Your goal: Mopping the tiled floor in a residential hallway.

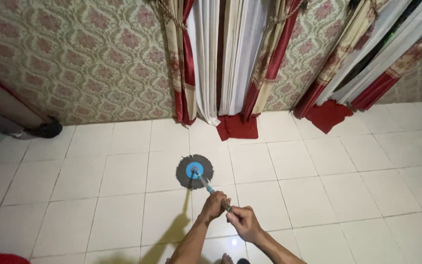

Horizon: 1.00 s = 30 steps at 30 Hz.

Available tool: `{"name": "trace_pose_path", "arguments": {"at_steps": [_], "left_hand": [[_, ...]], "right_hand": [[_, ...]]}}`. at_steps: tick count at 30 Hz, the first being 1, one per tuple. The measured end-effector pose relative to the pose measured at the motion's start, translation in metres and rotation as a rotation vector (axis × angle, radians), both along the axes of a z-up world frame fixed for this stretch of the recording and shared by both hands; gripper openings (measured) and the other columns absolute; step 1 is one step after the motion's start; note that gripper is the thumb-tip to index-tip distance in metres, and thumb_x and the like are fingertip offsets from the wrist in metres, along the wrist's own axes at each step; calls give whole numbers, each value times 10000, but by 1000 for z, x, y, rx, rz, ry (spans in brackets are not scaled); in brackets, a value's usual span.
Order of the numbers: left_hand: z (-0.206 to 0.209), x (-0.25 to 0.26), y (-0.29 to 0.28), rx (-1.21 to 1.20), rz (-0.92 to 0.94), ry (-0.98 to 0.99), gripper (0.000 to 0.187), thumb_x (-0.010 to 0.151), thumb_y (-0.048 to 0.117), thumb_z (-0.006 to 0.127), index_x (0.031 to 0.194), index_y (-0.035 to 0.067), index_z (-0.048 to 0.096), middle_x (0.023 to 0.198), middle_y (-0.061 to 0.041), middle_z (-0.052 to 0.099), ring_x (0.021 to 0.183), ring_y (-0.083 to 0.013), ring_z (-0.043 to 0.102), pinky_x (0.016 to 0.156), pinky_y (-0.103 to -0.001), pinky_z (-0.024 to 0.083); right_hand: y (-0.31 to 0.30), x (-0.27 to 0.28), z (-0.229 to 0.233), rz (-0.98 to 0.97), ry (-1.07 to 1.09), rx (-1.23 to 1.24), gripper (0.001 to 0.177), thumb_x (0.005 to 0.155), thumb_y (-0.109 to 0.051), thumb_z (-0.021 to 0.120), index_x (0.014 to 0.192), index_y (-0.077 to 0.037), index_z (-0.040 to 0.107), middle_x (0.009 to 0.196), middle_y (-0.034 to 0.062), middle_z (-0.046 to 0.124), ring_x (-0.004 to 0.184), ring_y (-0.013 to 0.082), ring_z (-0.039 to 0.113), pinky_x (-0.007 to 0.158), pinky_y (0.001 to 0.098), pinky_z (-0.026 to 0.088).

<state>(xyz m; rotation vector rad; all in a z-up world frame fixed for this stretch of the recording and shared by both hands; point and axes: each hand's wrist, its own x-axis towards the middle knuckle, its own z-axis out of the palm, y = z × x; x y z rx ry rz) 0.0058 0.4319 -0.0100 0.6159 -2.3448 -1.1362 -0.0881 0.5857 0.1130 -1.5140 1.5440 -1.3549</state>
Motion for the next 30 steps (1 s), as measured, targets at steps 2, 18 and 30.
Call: {"name": "trace_pose_path", "arguments": {"at_steps": [2,18,30], "left_hand": [[-2,7,4,2,12,-74,410,917,239,688,595,33,539,708,-171,591,755,-376,593,706,-500,472],[-41,109,10,-144,383,-1,354,913,208,644,629,27,533,681,-193,564,758,-407,546,716,-529,419],[-25,7,11,-116,89,9,390,929,212,659,584,69,548,668,-163,574,733,-374,569,717,-493,444]], "right_hand": [[6,1,-2,6,-18,26,351,981,-214,621,692,-15,624,486,15,457,436,104,421,429,326,333],[-24,65,-25,349,-117,48,429,980,-210,690,627,-40,516,468,-2,392,435,99,366,444,321,314],[12,11,12,111,-55,-1,313,928,-195,696,693,-19,589,528,10,502,467,105,440,432,314,370]]}}
